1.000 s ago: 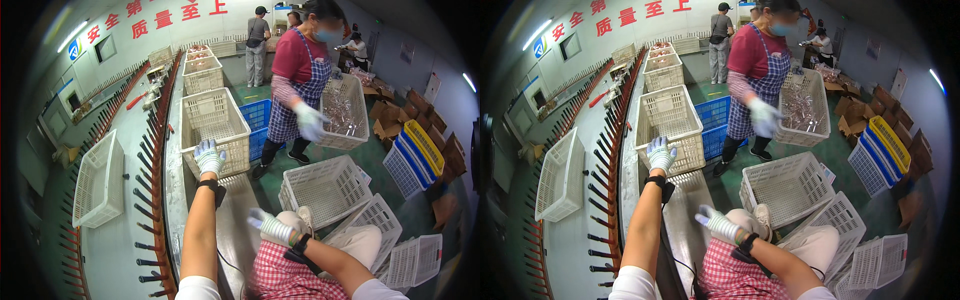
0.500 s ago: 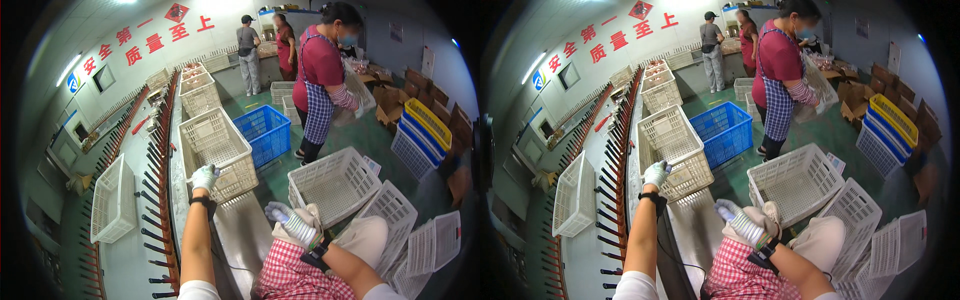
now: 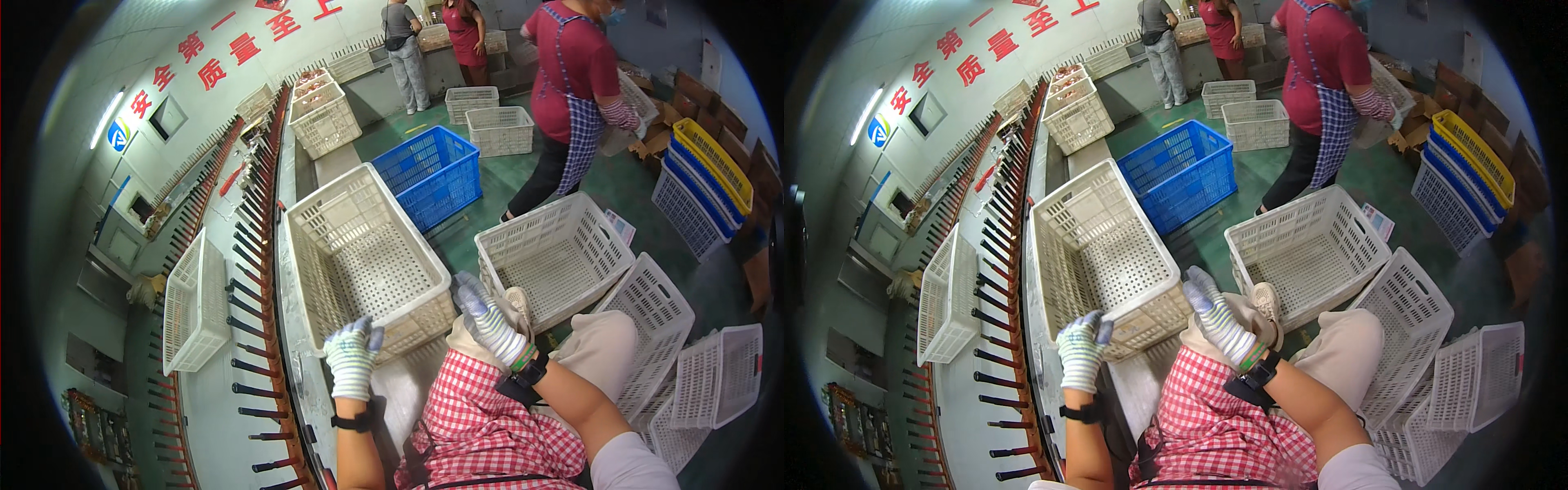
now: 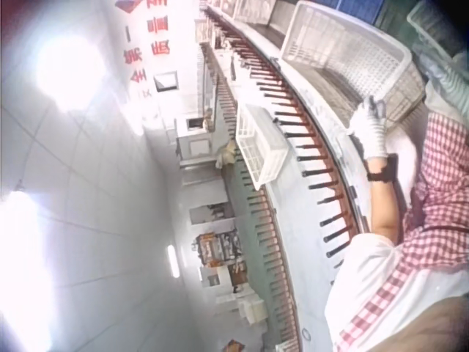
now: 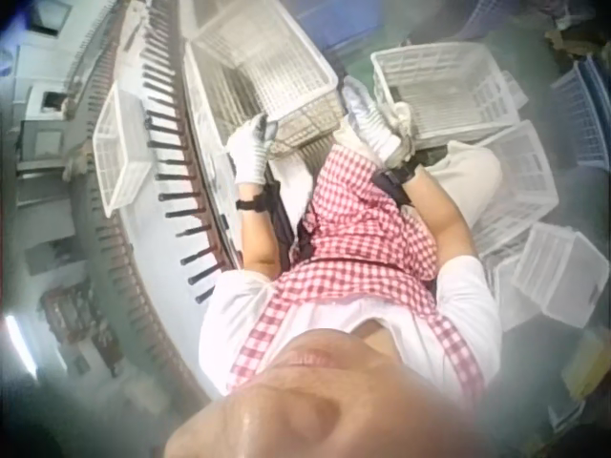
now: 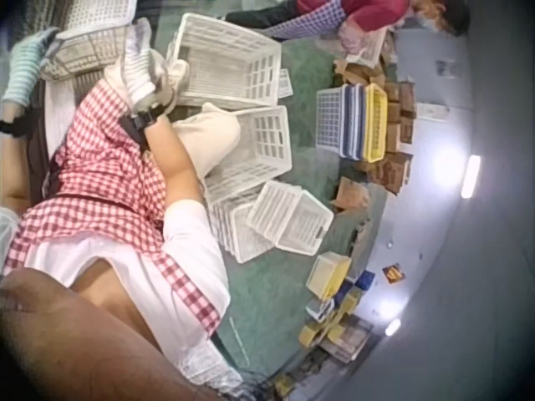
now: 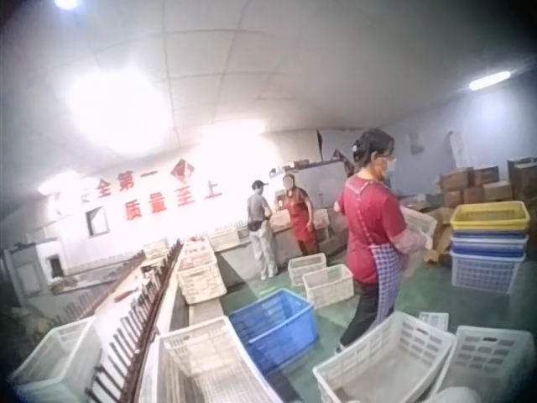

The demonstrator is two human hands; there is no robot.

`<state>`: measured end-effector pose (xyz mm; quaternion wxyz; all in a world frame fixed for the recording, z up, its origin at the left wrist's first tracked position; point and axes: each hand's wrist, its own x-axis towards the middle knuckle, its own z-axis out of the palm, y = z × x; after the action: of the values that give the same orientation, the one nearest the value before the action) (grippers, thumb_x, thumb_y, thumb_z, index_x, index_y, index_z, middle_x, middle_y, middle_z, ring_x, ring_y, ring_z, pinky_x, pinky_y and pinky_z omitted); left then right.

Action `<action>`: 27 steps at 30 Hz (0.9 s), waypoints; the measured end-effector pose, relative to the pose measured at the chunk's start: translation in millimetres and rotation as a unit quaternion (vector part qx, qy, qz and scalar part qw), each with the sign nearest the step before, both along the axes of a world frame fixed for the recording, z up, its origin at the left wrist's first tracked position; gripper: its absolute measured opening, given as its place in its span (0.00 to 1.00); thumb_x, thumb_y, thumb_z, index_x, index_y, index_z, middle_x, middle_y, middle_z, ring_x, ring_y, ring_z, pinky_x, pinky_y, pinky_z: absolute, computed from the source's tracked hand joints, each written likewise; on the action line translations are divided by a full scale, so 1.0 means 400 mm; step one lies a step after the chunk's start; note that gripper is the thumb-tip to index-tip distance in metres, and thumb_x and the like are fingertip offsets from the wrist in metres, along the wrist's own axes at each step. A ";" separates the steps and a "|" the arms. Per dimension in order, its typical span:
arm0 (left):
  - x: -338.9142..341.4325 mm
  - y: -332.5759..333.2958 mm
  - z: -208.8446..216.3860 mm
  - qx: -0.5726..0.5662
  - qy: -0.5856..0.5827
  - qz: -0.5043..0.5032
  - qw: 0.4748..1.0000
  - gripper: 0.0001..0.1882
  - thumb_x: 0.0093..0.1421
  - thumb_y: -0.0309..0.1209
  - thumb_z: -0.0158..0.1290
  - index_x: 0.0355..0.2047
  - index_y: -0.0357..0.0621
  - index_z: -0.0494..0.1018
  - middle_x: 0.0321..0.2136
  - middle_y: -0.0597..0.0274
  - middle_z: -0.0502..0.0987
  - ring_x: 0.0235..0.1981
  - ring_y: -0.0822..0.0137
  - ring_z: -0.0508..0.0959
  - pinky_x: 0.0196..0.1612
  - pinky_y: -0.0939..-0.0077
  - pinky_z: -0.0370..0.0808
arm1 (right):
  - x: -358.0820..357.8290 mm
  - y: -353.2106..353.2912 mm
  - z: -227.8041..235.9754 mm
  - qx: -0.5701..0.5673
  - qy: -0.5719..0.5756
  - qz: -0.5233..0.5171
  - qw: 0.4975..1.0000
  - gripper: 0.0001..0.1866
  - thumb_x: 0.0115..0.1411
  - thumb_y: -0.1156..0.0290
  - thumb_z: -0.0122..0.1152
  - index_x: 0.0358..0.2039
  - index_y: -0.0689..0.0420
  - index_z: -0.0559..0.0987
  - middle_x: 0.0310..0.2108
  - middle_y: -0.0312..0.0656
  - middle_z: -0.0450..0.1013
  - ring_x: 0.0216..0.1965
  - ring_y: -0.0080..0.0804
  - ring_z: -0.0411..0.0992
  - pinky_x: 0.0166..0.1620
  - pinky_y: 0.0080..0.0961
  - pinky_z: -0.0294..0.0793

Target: Inspecting and sorting small metal components into plastic baskets in a manufacturing facility.

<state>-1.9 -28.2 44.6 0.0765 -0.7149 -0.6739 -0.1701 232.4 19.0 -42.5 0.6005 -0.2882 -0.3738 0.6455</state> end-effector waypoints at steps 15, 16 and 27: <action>0.116 0.019 -0.004 0.278 0.005 -0.016 0.961 0.14 0.44 0.33 0.56 0.34 0.51 0.70 0.29 0.66 0.73 0.35 0.64 0.72 0.48 0.62 0.63 | 0.008 0.035 0.141 0.199 -0.294 -0.106 0.929 0.21 0.56 0.66 0.55 0.50 0.58 0.68 0.55 0.53 0.58 0.56 0.45 0.59 0.57 0.31 0.58; 0.117 0.021 -0.006 0.278 0.005 -0.014 0.961 0.14 0.44 0.33 0.56 0.34 0.51 0.70 0.29 0.66 0.73 0.35 0.64 0.72 0.48 0.62 0.63 | 0.007 0.037 0.138 0.199 -0.294 -0.104 0.929 0.21 0.56 0.66 0.55 0.50 0.58 0.68 0.55 0.53 0.58 0.56 0.45 0.59 0.57 0.31 0.58; 0.120 0.040 0.014 0.280 0.010 -0.020 0.960 0.15 0.44 0.32 0.55 0.35 0.53 0.70 0.30 0.68 0.72 0.35 0.66 0.72 0.50 0.62 0.61 | 0.000 0.053 0.151 0.166 -0.271 -0.101 0.943 0.20 0.56 0.71 0.54 0.50 0.58 0.66 0.55 0.55 0.58 0.55 0.48 0.60 0.55 0.34 0.61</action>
<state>46.1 -12.0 50.1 0.2767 -0.6801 -0.5839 -0.3463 232.4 40.3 18.0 0.5777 -0.3853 -0.5930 0.4076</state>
